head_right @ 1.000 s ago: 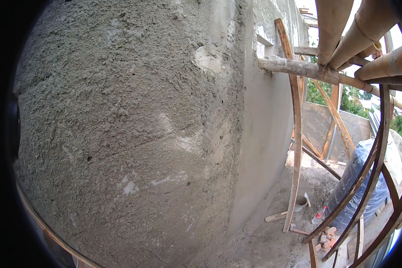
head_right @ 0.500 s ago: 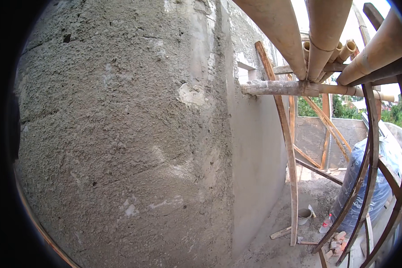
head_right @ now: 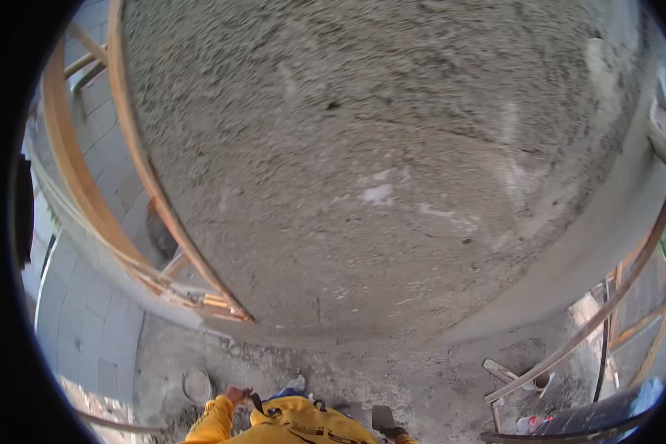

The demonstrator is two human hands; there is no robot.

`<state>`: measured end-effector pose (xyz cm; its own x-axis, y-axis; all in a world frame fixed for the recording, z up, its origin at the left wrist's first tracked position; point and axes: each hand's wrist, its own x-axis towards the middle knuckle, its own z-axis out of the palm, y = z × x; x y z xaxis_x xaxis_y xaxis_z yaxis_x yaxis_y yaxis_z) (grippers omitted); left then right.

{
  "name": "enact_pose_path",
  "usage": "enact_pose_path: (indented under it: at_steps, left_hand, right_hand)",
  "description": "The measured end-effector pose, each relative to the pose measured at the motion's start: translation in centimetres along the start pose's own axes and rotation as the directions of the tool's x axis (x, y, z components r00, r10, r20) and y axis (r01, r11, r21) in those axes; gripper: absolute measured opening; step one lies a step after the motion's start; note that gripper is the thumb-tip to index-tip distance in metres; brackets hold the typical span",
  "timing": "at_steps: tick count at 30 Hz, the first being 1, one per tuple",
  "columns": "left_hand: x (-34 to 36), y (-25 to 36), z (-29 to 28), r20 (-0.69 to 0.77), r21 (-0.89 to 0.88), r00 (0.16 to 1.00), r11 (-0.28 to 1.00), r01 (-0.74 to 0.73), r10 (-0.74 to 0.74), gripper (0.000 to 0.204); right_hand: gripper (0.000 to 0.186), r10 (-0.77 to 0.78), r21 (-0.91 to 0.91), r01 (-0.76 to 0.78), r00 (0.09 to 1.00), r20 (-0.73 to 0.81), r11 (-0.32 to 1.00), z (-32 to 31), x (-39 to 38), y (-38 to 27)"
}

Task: The person scoops mortar from a bucket using a trowel and applies it onto the wall, smoothing the surface with the trowel.

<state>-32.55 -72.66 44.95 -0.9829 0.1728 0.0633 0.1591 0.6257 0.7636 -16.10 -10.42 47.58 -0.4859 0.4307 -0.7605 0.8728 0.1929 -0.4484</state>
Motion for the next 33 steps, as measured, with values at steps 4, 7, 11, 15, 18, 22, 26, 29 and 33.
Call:
enact_pose_path:
  at_steps: [4, 7, 11, 15, 18, 22, 26, 29, 33]
  left_hand:
    - [-3.1, 5.7, -2.9, 0.197, 0.189, 0.839, 0.86, 0.474, -0.506, 0.055]
    - [-13.3, 4.1, -0.9, 0.141, -0.123, 0.522, 0.508, 0.852, -0.841, 0.052]
    - [-24.1, 6.4, 1.0, 0.014, -0.148, 0.271, 0.266, 0.953, -0.963, 0.044]
    - [-35.1, 4.9, 5.4, 0.206, -0.11, -0.062, -0.086, 0.99, -0.977, 0.047]
    - [-44.0, 3.2, 10.0, 0.188, -0.132, -0.259, -0.285, 0.949, -0.947, 0.052]
    - [-38.7, 5.0, 10.1, 0.272, -0.304, -0.147, -0.23, 0.925, -0.951, 0.056]
    - [-29.6, 4.9, 3.1, 0.183, -0.314, 0.126, 0.064, 0.947, -0.975, 0.053]
    - [-25.9, 5.0, -2.0, 0.122, -0.598, 0.04, -0.041, 0.8, -0.992, 0.046]
    - [-23.5, 4.1, -6.0, -0.09, -0.711, 0.054, 0.102, 0.695, -0.994, 0.043]
  right_hand:
    - [0.032, 0.136, -0.511, 0.056, 0.934, 0.331, 0.858, 1.1, -1.7, 3.8]
    - [0.031, 0.246, -0.705, 0.163, 0.863, 0.44, 0.691, 0.6, -0.6, 1.8]
    - [0.029, 0.26, -0.758, 0.192, 0.863, 0.432, 0.623, 1.1, 1.9, 0.1]
    - [0.027, 0.242, -0.776, 0.171, 0.89, 0.385, 0.607, 1.5, 6.7, 0.7]
    - [0.017, 0.218, -0.697, 0.198, 0.861, 0.46, 0.689, 3.8, 3.5, -7.1]
    - [0.008, 0.151, -0.615, 0.134, 0.909, 0.389, 0.777, 11.7, -6.8, -20.3]
    - [0.011, 0.026, -0.698, 0.338, 0.89, 0.454, 0.632, 17.5, -7.8, -25.0]
    - [0.013, -0.028, -0.737, 0.486, 0.843, 0.538, 0.47, 22.2, -9.3, -28.8]
    - [0.022, -0.183, -0.598, 0.801, 0.582, 0.792, -0.039, 27.8, -5.5, -33.1]
